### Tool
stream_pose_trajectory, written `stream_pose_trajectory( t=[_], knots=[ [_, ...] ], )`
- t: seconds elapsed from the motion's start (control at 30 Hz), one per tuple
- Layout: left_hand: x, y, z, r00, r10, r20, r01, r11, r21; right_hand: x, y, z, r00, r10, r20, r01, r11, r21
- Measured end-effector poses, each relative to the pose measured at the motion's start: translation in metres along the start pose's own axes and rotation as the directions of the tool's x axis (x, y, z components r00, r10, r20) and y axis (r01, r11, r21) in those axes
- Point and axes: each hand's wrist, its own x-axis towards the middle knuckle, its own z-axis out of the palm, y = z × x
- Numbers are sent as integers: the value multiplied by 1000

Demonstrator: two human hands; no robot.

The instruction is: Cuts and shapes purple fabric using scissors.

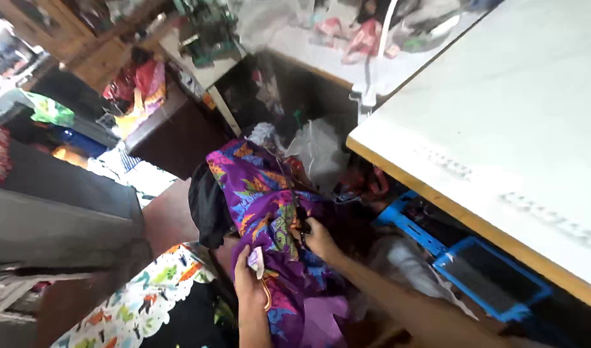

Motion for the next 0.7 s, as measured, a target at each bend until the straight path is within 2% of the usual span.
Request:
stream_pose_trajectory(
  t=[0.1,0.2,0.27,0.33,0.43,0.5,0.57,0.63,0.7],
  knots=[
    [19,17,13,994,102,-29,-96,983,154,25,-33,14,999,-36,-1,36,999,-20],
    [41,64,20,947,321,-1,-310,917,251,45,-81,15,990,-141,23,142,987,-69],
    [48,114,26,870,492,39,-480,826,295,54,-126,12,969,-243,47,244,969,-29],
    [43,167,31,774,633,16,-602,727,332,55,-175,12,943,-329,44,325,942,80],
    [19,215,31,674,733,-94,-647,647,403,37,-237,10,895,-440,73,403,869,288],
    [4,210,17,650,745,-150,-655,650,386,18,-256,0,856,-499,131,439,838,326],
    [-10,183,-9,640,750,-168,-690,657,304,6,-252,-15,819,-545,177,489,826,280],
    [-27,145,-37,708,691,-144,-664,721,198,3,-219,-27,796,-568,207,534,821,201],
    [-42,99,-61,823,553,-128,-550,833,65,-3,-170,-34,835,-484,263,469,875,123]
  ],
)
